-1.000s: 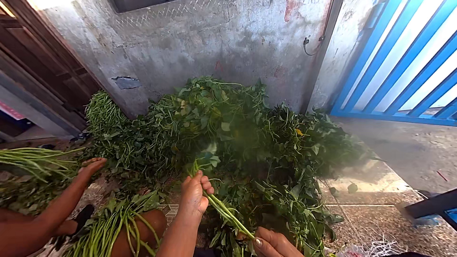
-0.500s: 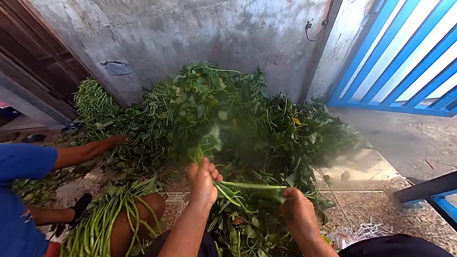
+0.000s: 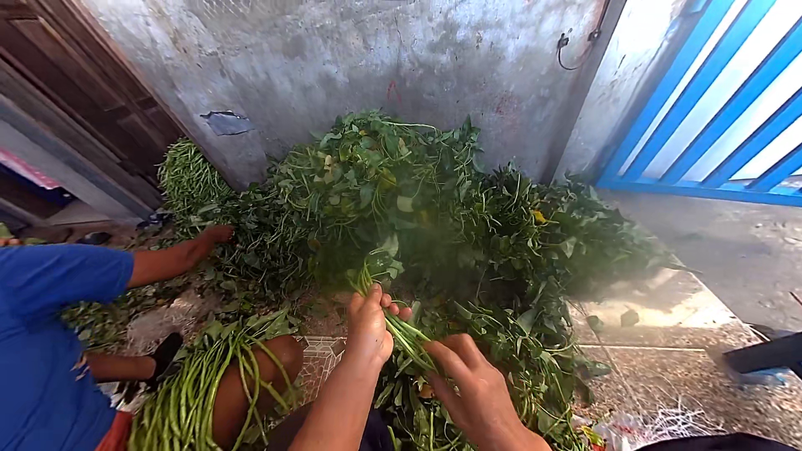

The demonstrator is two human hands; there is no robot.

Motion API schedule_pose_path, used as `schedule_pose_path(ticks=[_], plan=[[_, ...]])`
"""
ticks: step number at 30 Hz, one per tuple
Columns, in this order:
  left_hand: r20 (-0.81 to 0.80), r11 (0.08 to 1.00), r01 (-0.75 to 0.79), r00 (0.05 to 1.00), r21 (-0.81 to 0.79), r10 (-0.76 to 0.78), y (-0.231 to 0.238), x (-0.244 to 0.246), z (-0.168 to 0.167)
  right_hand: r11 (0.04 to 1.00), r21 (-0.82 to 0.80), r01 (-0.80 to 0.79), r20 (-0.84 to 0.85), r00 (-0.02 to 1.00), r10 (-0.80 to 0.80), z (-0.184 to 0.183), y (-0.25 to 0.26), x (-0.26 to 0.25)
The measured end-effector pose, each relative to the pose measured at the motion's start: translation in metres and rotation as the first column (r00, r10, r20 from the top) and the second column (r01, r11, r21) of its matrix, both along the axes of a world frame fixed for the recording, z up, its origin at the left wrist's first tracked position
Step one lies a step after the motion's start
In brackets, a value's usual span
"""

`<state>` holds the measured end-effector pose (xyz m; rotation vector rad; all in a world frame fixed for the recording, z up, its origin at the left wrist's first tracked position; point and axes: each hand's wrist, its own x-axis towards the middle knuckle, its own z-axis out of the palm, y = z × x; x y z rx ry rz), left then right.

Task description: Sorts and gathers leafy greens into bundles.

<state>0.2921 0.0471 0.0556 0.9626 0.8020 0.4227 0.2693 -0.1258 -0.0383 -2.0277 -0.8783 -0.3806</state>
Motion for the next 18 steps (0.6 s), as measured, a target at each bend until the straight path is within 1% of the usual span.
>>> schedule_pose_path(ticks=[4, 7, 9, 10, 11, 12, 13, 14, 15, 18], plan=[[-0.027, 1.000, 0.029, 0.999, 0.005, -0.029, -0.003, -0.003, -0.002, 0.999, -0.029, -0.045, 0.069, 0.997, 0.047, 0.004, 0.013, 0.008], [-0.028, 0.999, -0.007, 1.000, 0.038, 0.008, 0.002, -0.007, 0.003, 0.996, -0.011, -0.083, 0.121, 0.989, 0.084, 0.004, 0.008, 0.005], [0.014, 0.996, -0.051, 0.999, 0.076, 0.051, 0.011, -0.009, 0.008, 0.993, -0.076, -0.086, 0.113, 0.989, 0.095, -0.002, -0.002, -0.002], [0.036, 0.993, -0.076, 0.997, 0.087, 0.073, 0.017, -0.010, 0.011, 0.981, -0.174, -0.089, 0.048, 0.994, 0.099, -0.007, -0.009, -0.007], [0.052, 0.991, -0.101, 0.994, 0.091, 0.096, 0.023, -0.010, 0.013, 0.933, -0.340, -0.116, -0.080, 0.992, 0.094, -0.010, -0.016, -0.011], [0.064, 0.988, -0.121, 0.991, 0.094, 0.116, 0.027, -0.011, 0.013, 0.817, -0.537, -0.211, -0.285, 0.957, 0.060, -0.009, -0.020, -0.013], [0.067, 0.985, -0.137, 0.989, 0.102, 0.130, 0.029, -0.011, 0.013, 0.646, -0.677, -0.353, -0.483, 0.875, -0.027, -0.011, -0.018, -0.012], [0.064, 0.983, -0.144, 0.988, 0.115, 0.137, 0.028, -0.011, 0.012, 0.511, -0.728, -0.457, -0.576, 0.812, -0.095, -0.025, -0.014, -0.010], [0.060, 0.981, -0.144, 0.989, 0.132, 0.137, 0.027, -0.011, 0.011, 0.442, -0.737, -0.511, -0.609, 0.786, -0.106, -0.046, -0.010, -0.010], [0.056, 0.978, -0.113, 0.993, 0.177, 0.105, 0.018, -0.009, 0.007, 0.380, -0.714, -0.588, -0.632, 0.775, 0.011, -0.114, 0.001, -0.024]])
